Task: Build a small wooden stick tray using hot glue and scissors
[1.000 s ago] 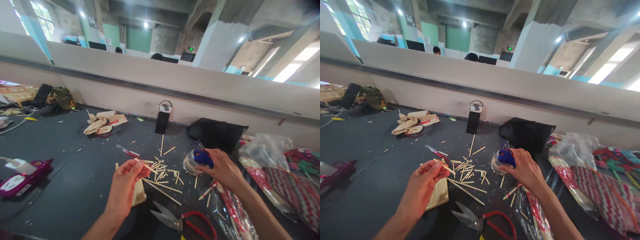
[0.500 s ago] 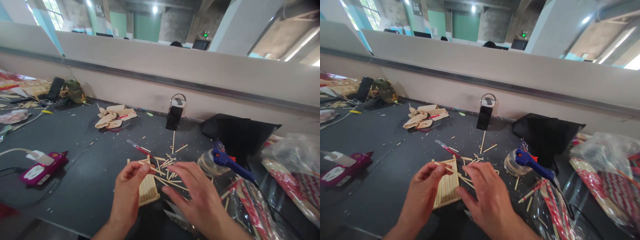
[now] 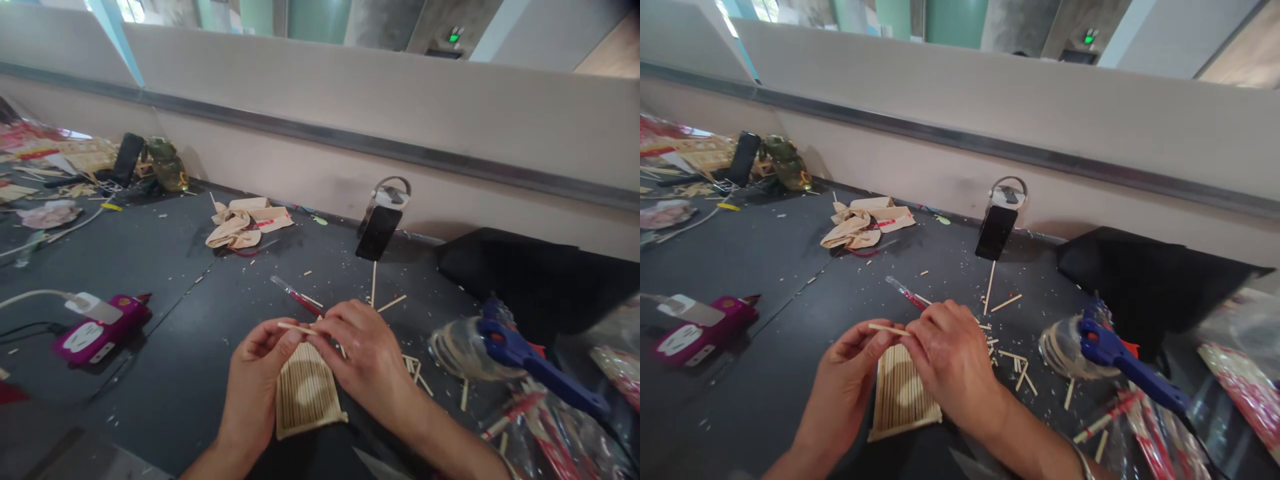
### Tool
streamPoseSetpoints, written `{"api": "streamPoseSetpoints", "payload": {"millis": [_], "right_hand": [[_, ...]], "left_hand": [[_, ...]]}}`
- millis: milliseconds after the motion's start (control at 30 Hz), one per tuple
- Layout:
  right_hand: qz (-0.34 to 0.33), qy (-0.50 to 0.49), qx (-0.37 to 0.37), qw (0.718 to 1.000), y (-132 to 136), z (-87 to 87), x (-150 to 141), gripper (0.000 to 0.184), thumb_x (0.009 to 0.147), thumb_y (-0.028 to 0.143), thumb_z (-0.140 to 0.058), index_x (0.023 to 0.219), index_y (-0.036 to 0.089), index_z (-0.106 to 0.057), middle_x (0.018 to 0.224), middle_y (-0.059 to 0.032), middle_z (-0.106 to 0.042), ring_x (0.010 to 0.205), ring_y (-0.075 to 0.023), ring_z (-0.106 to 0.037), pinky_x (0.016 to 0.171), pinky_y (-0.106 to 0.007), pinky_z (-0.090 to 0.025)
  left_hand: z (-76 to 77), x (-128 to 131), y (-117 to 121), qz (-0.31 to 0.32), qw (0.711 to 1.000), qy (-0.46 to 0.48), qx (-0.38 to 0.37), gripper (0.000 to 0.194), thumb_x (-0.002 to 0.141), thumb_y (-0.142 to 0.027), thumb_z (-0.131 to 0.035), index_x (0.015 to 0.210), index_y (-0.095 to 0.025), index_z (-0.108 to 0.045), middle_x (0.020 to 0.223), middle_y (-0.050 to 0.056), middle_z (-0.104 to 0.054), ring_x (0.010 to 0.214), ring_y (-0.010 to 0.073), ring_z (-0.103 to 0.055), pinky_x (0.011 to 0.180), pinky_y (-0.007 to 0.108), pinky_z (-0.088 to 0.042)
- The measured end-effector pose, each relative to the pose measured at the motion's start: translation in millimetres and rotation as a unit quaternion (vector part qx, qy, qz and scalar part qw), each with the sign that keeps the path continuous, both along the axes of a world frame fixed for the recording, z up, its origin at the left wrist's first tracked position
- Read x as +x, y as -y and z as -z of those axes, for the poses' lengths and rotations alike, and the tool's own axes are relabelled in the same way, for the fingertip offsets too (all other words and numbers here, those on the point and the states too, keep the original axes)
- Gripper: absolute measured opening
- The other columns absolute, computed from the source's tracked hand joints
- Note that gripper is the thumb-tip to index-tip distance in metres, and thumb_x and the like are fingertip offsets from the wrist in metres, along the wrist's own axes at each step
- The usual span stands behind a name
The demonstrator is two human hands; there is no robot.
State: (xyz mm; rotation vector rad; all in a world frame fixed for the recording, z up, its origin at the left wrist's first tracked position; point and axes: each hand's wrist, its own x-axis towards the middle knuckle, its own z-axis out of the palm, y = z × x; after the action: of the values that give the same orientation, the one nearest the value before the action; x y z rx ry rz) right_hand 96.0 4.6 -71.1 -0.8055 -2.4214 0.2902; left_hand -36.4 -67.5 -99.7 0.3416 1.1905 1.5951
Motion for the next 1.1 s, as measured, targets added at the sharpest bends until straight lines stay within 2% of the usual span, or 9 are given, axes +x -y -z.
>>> {"api": "streamPoseSetpoints", "payload": {"millis": [67,167,267,367,467,533,633,833,1100], "right_hand": [[0.016,0.000,0.011,1.000,-11.9,2.8,-0.5,0.018,0.092,0.024,-0.057,0.082,0.018,-0.070,0.079,-0.0040,-0.063,0.074,-0.0186,-0.055,0.071,-0.033,-0.041],[0.040,0.034,0.036,0.998,-27.7,8.8,-0.6,0.015,0.090,0.022,-0.059,0.081,0.019,-0.071,0.080,-0.0049,-0.063,0.075,-0.0202,-0.053,0.070,-0.035,-0.039],[0.037,0.080,0.033,0.996,-35.6,17.2,-2.1,0.012,0.087,0.022,-0.063,0.079,0.020,-0.071,0.081,-0.0047,-0.062,0.076,-0.0207,-0.052,0.070,-0.035,-0.037],[0.018,0.107,0.026,0.994,-37.0,24.2,-5.6,0.009,0.083,0.020,-0.068,0.074,0.020,-0.070,0.079,-0.0035,-0.061,0.075,-0.0200,-0.051,0.068,-0.033,-0.035],[0.005,0.128,0.043,0.991,-37.1,28.1,-9.0,0.009,0.079,0.019,-0.072,0.071,0.020,-0.068,0.076,-0.0027,-0.061,0.073,-0.0199,-0.050,0.065,-0.033,-0.032],[0.001,0.141,0.066,0.988,-37.7,29.7,-10.3,0.011,0.077,0.020,-0.074,0.069,0.021,-0.067,0.074,-0.0024,-0.060,0.072,-0.0201,-0.049,0.065,-0.034,-0.030],[-0.004,0.154,0.088,0.984,-39.0,32.1,-10.8,0.013,0.074,0.020,-0.076,0.067,0.021,-0.065,0.073,-0.0023,-0.059,0.072,-0.0203,-0.047,0.065,-0.034,-0.028],[-0.001,0.163,0.074,0.984,-42.0,37.6,-11.5,0.014,0.075,0.019,-0.075,0.067,0.021,-0.063,0.072,-0.0015,-0.057,0.072,-0.0199,-0.045,0.065,-0.034,-0.026],[-0.007,0.166,0.081,0.983,-41.0,41.7,-14.2,0.019,0.075,0.018,-0.075,0.064,0.022,-0.060,0.070,-0.0009,-0.054,0.070,-0.0195,-0.041,0.064,-0.034,-0.024]], "left_hand": [[5.4,-10.2,2.6,0.035,0.998,-0.042,-0.029,0.026,0.067,-0.027,-0.080,0.088,-0.017,-0.067,0.088,0.003,-0.071,0.080,0.0144,-0.065,0.074,0.022,-0.052],[18.3,-33.8,5.5,0.048,0.981,-0.175,-0.066,0.030,0.068,-0.031,-0.078,0.091,-0.018,-0.064,0.088,0.001,-0.068,0.082,0.0138,-0.062,0.075,0.023,-0.049],[30.3,-60.0,1.2,0.070,0.931,-0.345,-0.093,0.034,0.071,-0.035,-0.075,0.099,-0.021,-0.063,0.090,0.000,-0.064,0.080,0.0146,-0.059,0.074,0.027,-0.047],[36.7,-76.6,-10.3,0.139,0.883,-0.441,-0.078,0.033,0.071,-0.032,-0.074,0.101,-0.022,-0.065,0.092,0.001,-0.062,0.077,0.0150,-0.057,0.072,0.028,-0.046],[39.7,-79.8,-21.7,0.202,0.864,-0.461,-0.033,0.027,0.072,-0.031,-0.073,0.097,-0.022,-0.068,0.091,0.001,-0.060,0.074,0.0140,-0.055,0.065,0.026,-0.045],[41.9,-77.9,-26.1,0.213,0.859,-0.465,-0.012,0.024,0.073,-0.030,-0.072,0.095,-0.023,-0.070,0.091,0.001,-0.059,0.070,0.0121,-0.054,0.061,0.024,-0.044],[46.6,-75.1,-28.2,0.209,0.858,-0.470,0.002,0.018,0.076,-0.028,-0.070,0.093,-0.023,-0.071,0.091,0.000,-0.059,0.067,0.0104,-0.054,0.059,0.022,-0.044],[55.4,-75.6,-27.8,0.201,0.860,-0.469,0.025,0.013,0.079,-0.024,-0.066,0.091,-0.022,-0.071,0.088,0.001,-0.061,0.067,0.0103,-0.056,0.059,0.022,-0.045],[56.4,-76.8,-29.2,0.194,0.855,-0.479,0.030,0.010,0.078,-0.019,-0.065,0.086,-0.021,-0.071,0.087,0.002,-0.065,0.073,0.0126,-0.061,0.063,0.023,-0.047]]}}
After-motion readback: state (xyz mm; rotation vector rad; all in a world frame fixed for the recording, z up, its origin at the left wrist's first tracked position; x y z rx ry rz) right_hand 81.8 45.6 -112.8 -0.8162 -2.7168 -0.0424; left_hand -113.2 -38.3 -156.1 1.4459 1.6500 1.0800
